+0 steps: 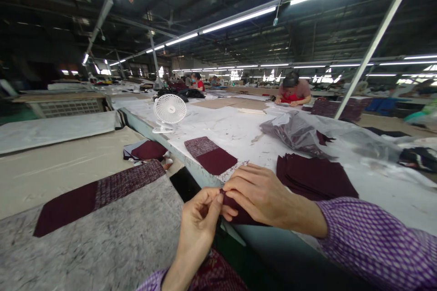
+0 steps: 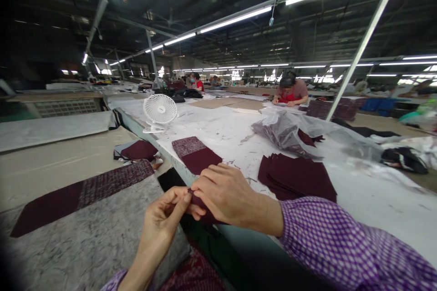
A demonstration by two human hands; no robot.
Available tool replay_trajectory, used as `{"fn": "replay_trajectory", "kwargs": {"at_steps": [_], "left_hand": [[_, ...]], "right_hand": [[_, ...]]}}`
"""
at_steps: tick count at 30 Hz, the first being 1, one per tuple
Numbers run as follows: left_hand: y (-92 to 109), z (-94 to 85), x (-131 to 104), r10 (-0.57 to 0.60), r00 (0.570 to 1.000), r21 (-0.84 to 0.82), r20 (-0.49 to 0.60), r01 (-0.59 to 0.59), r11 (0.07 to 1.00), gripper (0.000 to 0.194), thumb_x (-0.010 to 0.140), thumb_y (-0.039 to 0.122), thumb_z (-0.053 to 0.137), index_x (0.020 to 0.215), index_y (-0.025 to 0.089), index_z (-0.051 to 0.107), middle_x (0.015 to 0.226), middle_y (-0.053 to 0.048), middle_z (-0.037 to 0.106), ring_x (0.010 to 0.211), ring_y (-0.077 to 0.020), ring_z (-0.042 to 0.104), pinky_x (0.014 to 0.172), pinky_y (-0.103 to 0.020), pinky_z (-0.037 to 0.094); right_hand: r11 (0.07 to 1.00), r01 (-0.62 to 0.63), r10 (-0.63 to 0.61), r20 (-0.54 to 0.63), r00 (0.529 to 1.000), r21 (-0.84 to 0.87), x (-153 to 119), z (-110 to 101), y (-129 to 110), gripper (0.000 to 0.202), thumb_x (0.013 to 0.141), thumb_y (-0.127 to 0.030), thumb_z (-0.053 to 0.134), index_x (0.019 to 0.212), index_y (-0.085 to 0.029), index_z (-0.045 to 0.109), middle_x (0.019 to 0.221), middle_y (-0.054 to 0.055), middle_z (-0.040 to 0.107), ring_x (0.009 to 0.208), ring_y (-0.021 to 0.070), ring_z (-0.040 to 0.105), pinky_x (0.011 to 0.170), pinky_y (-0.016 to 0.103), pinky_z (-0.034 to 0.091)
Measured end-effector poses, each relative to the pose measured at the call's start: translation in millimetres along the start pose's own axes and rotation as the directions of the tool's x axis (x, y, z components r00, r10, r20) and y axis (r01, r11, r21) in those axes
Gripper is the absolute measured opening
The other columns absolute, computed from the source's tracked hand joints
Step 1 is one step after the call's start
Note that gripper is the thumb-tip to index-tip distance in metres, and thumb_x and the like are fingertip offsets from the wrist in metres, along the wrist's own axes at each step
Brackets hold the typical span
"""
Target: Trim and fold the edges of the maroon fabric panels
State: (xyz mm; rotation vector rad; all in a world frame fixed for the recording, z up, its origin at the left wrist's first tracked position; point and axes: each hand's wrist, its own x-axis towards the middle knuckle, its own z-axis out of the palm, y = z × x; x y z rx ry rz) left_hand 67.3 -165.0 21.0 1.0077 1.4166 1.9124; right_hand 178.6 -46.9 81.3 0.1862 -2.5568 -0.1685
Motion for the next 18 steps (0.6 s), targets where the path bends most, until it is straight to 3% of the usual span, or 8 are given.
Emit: {"fn": "replay_trajectory", "kwargs": {"at_steps": [4,9,15,18], "left_hand": [[-8.7,-0.9,-0.9,0.106,0.994,0.194,-0.005,-0.103,0.976,0.026,0.083,0.040,0.059,0.072,0.017,0.065,0.060,-0.004,0.066,0.052,-0.0156,0.061,0.054,-0.025,0.050],[-11.6,-0.2,-4.9,0.239,0.971,0.442,-0.020,-0.206,0.873,0.014,0.081,0.024,0.059,0.070,0.019,0.067,0.058,0.000,0.063,0.052,-0.0136,0.057,0.053,-0.022,0.042],[-10.5,-0.3,-5.1,0.271,0.962,0.505,0.019,-0.243,0.828,0.013,0.078,0.019,0.058,0.066,0.020,0.065,0.055,0.002,0.060,0.049,-0.0108,0.050,0.051,-0.021,0.034],[-7.0,-4.8,-5.0,0.218,0.973,0.471,0.075,-0.227,0.852,0.016,0.080,0.020,0.057,0.064,0.019,0.060,0.053,0.001,0.060,0.049,-0.0110,0.052,0.051,-0.021,0.036]], "right_hand": [[0.995,0.024,-0.019,0.056,0.998,-0.094,-1.6,0.5,-3.9,0.020,0.092,-0.017,0.044,0.080,-0.014,0.060,0.076,0.005,0.059,0.072,0.0162,0.049,0.068,0.030,0.039],[0.975,0.085,-0.075,0.055,0.996,-0.206,-2.7,1.9,-7.2,0.020,0.090,-0.015,0.044,0.076,-0.014,0.058,0.074,0.005,0.056,0.067,0.0160,0.045,0.063,0.031,0.035],[0.966,0.109,-0.105,0.027,0.994,-0.233,-2.5,5.8,-9.0,0.020,0.088,-0.018,0.046,0.070,-0.016,0.054,0.069,0.003,0.052,0.065,0.0153,0.043,0.061,0.031,0.032],[0.963,0.123,-0.132,-0.023,0.991,-0.239,-0.4,9.2,0.2,0.017,0.085,-0.017,0.046,0.070,-0.016,0.053,0.068,0.003,0.052,0.065,0.0154,0.043,0.060,0.031,0.032]]}}
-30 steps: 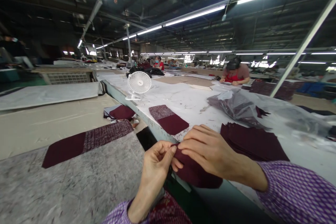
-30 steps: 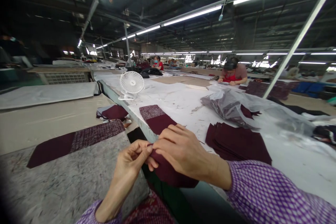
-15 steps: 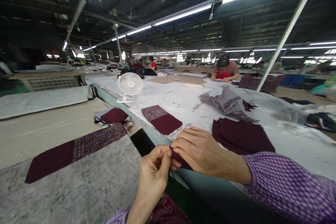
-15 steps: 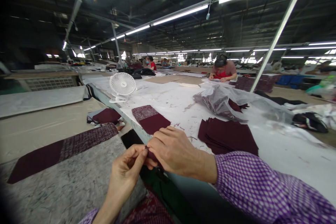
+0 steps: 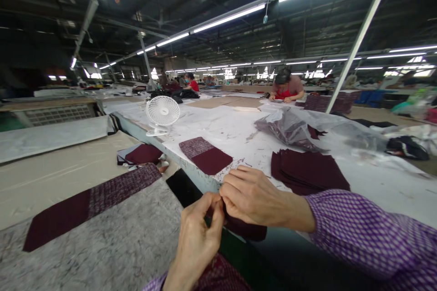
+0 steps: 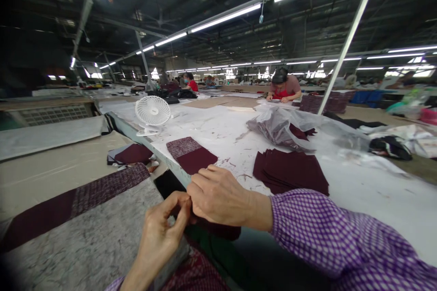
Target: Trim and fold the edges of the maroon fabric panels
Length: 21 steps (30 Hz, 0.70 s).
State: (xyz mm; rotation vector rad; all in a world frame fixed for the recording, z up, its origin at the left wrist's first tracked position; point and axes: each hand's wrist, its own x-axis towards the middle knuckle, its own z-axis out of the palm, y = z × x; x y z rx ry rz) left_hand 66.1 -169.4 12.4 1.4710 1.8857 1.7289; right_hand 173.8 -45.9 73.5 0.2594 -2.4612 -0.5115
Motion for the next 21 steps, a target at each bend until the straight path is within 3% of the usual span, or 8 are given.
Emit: {"fn": "replay_trajectory", "kwargs": {"at_steps": [3,6,8,10,15,21], "left_hand": [[3,-7.3,1,-0.117,0.979,-0.197,0.167,0.150,0.969,0.023,0.081,0.030,0.057,0.062,0.018,0.057,0.047,0.000,0.058,0.044,-0.0120,0.053,0.048,-0.021,0.039],[5,-11.0,2,-0.212,0.946,-0.384,0.245,0.295,0.875,0.029,0.080,0.043,0.060,0.067,0.017,0.058,0.044,-0.002,0.059,0.039,-0.0130,0.053,0.043,-0.022,0.041],[5,-10.4,3,-0.242,0.949,-0.444,0.203,0.310,0.841,0.032,0.079,0.047,0.062,0.070,0.016,0.059,0.046,-0.003,0.062,0.040,-0.0138,0.056,0.044,-0.022,0.043],[4,-8.2,4,-0.257,0.952,-0.465,0.167,0.306,0.831,0.034,0.078,0.048,0.063,0.072,0.015,0.059,0.049,-0.005,0.065,0.041,-0.0150,0.059,0.045,-0.023,0.046],[3,-2.9,3,-0.235,0.967,-0.446,0.101,0.255,0.858,0.034,0.077,0.048,0.064,0.071,0.014,0.061,0.049,-0.005,0.065,0.039,-0.0142,0.058,0.044,-0.023,0.048],[13,0.0,-3,-0.210,0.977,-0.338,0.026,0.206,0.918,0.026,0.082,0.039,0.059,0.073,0.015,0.061,0.051,-0.001,0.065,0.044,-0.0125,0.059,0.048,-0.022,0.049]], "right_hand": [[0.998,-0.041,0.039,-0.063,0.997,-0.040,1,1,17,0.017,0.083,-0.012,0.044,0.069,-0.016,0.053,0.067,0.003,0.053,0.064,0.0150,0.044,0.060,0.030,0.032],[0.968,-0.184,0.201,-0.086,0.976,0.168,2,-8,28,0.016,0.087,-0.010,0.044,0.077,-0.014,0.055,0.073,0.003,0.059,0.065,0.0121,0.049,0.061,0.026,0.036],[0.905,-0.220,0.244,-0.020,0.970,0.364,3,-16,25,0.014,0.091,-0.014,0.045,0.084,-0.015,0.057,0.080,0.003,0.062,0.069,0.0103,0.053,0.063,0.023,0.039],[0.886,-0.199,0.200,0.042,0.979,0.419,3,-21,16,0.015,0.093,-0.017,0.045,0.087,-0.016,0.059,0.083,0.003,0.063,0.070,0.0103,0.055,0.064,0.022,0.040],[0.968,-0.103,0.084,0.092,0.992,0.231,1,-18,0,0.023,0.093,-0.019,0.042,0.084,-0.015,0.062,0.075,0.003,0.060,0.068,0.0133,0.051,0.065,0.027,0.040],[0.975,-0.102,0.078,0.126,0.989,0.196,-1,-16,-1,0.022,0.093,-0.019,0.042,0.081,-0.015,0.060,0.074,0.002,0.058,0.066,0.0125,0.050,0.060,0.027,0.037]]}}
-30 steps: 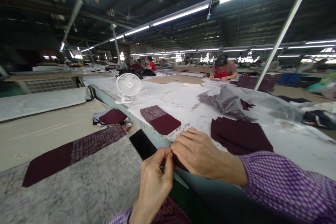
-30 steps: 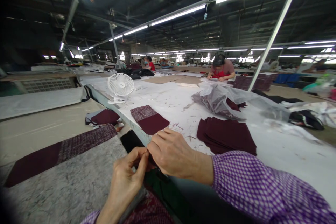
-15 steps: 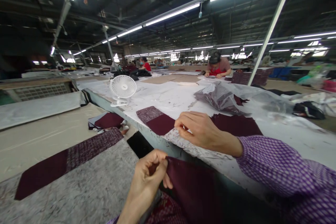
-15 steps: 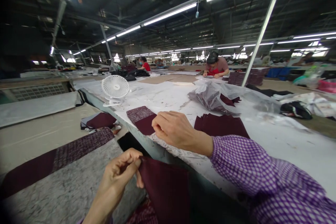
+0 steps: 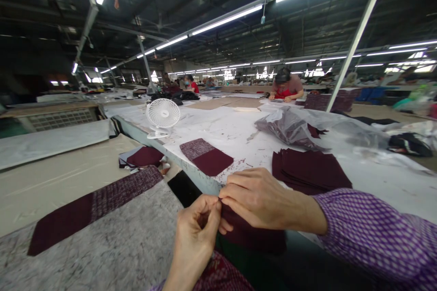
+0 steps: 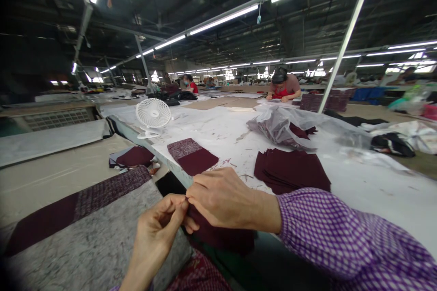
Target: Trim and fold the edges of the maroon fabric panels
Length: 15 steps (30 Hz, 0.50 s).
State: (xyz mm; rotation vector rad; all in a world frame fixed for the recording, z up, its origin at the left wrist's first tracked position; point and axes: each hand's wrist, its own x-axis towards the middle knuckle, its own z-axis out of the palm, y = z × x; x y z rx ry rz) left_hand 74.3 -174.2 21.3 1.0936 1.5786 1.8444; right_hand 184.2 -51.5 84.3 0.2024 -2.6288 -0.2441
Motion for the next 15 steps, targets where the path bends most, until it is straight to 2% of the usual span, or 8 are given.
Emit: {"fn": "replay_trajectory", "kwargs": {"at_steps": [4,10,13,15], "left_hand": [[-1,3.6,-4,0.089,0.995,0.159,-0.038,-0.082,0.984,0.024,0.085,0.034,0.054,0.071,0.016,0.061,0.052,0.001,0.063,0.046,-0.0114,0.059,0.049,-0.020,0.047],[-11,-2.1,0,0.150,0.987,0.301,0.065,-0.163,0.940,0.021,0.086,0.028,0.050,0.070,0.018,0.059,0.054,0.002,0.063,0.049,-0.0119,0.060,0.050,-0.020,0.045],[-9,-8.3,2,0.132,0.985,0.331,0.109,-0.161,0.930,0.020,0.086,0.025,0.050,0.067,0.018,0.055,0.053,0.002,0.062,0.049,-0.0117,0.059,0.052,-0.021,0.044],[-5,-12.3,4,0.074,0.986,0.297,0.151,-0.116,0.948,0.021,0.085,0.026,0.050,0.066,0.018,0.053,0.050,0.002,0.060,0.047,-0.0115,0.057,0.050,-0.021,0.044]], "right_hand": [[0.998,0.013,-0.012,0.017,1.000,-0.060,-1,0,-4,0.023,0.092,-0.020,0.042,0.074,-0.015,0.056,0.071,0.002,0.055,0.062,0.0123,0.047,0.055,0.028,0.033],[0.990,0.032,-0.031,0.009,0.999,-0.135,0,5,-5,0.019,0.089,-0.018,0.041,0.073,-0.016,0.050,0.071,0.002,0.052,0.062,0.0126,0.045,0.054,0.028,0.030],[0.980,0.084,-0.088,-0.012,0.996,-0.181,1,9,0,0.018,0.089,-0.017,0.042,0.072,-0.016,0.050,0.070,0.001,0.051,0.062,0.0127,0.044,0.053,0.028,0.029],[0.969,0.142,-0.150,-0.022,0.989,-0.200,2,11,5,0.019,0.088,-0.016,0.042,0.071,-0.017,0.049,0.068,0.001,0.050,0.061,0.0122,0.043,0.054,0.028,0.029]]}}
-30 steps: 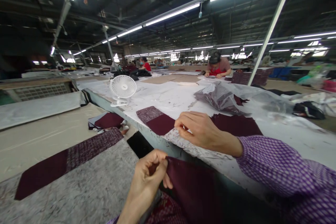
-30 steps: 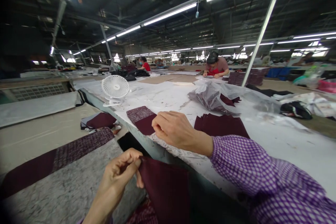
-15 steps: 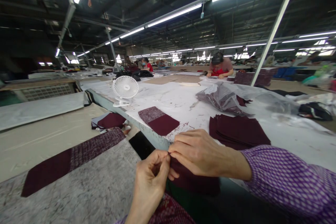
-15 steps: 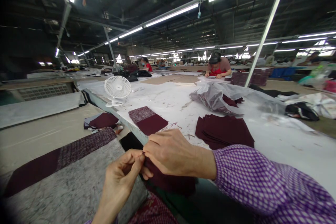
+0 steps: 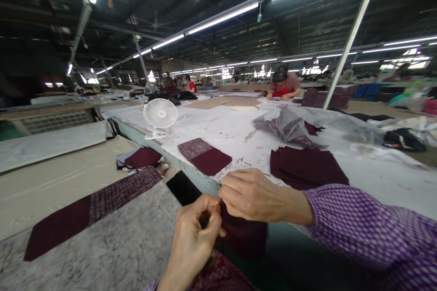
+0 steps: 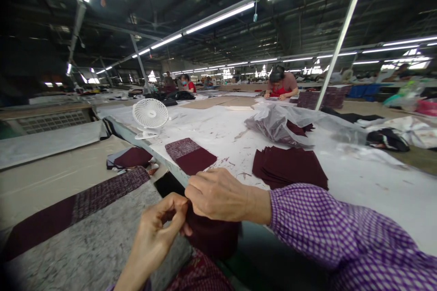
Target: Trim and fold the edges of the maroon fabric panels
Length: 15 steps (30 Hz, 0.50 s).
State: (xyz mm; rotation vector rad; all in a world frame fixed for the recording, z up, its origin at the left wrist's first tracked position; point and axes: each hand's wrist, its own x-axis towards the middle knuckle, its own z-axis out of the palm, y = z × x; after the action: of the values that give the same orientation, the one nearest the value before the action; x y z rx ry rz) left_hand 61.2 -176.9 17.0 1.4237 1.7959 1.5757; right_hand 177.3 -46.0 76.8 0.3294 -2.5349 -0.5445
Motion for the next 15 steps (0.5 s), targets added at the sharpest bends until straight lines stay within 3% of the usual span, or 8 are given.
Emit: {"fn": "replay_trajectory", "kwargs": {"at_steps": [5,8,12,15], "left_hand": [[4.6,-8.0,3.1,-0.115,0.985,-0.259,0.126,0.144,0.955,0.028,0.086,0.037,0.053,0.066,0.017,0.051,0.044,0.001,0.058,0.039,-0.0113,0.053,0.044,-0.021,0.041],[5.5,-8.3,2.9,-0.093,0.983,-0.386,0.156,0.147,0.910,0.028,0.083,0.042,0.058,0.074,0.015,0.056,0.050,-0.002,0.063,0.045,-0.0132,0.058,0.048,-0.022,0.045],[6.2,-3.9,2.7,-0.148,0.980,-0.369,0.133,0.187,0.910,0.029,0.077,0.041,0.066,0.072,0.014,0.059,0.048,-0.002,0.062,0.043,-0.0124,0.057,0.047,-0.021,0.045],[7.8,0.5,3.5,-0.199,0.980,-0.422,0.022,0.190,0.887,0.028,0.076,0.040,0.067,0.069,0.014,0.058,0.046,0.000,0.060,0.040,-0.0117,0.056,0.044,-0.021,0.044]], "right_hand": [[0.997,0.077,-0.077,-0.058,0.995,-0.006,0.3,0.4,6.9,0.020,0.089,-0.015,0.044,0.071,-0.016,0.052,0.068,0.000,0.052,0.060,0.0113,0.043,0.056,0.028,0.031],[0.984,-0.015,0.021,-0.034,0.999,0.177,1.3,-0.8,8.6,0.018,0.090,-0.016,0.045,0.075,-0.015,0.055,0.071,0.000,0.057,0.061,0.0100,0.047,0.057,0.025,0.033],[0.810,-0.225,0.269,-0.002,0.963,0.542,4.3,-3.2,10.4,0.012,0.091,-0.016,0.049,0.085,-0.014,0.058,0.080,0.001,0.064,0.070,0.0080,0.055,0.065,0.020,0.040],[0.786,-0.254,0.335,-0.042,0.941,0.564,5.0,-7.0,8.3,0.011,0.090,-0.015,0.050,0.085,-0.013,0.060,0.081,0.002,0.065,0.071,0.0086,0.057,0.066,0.020,0.041]]}}
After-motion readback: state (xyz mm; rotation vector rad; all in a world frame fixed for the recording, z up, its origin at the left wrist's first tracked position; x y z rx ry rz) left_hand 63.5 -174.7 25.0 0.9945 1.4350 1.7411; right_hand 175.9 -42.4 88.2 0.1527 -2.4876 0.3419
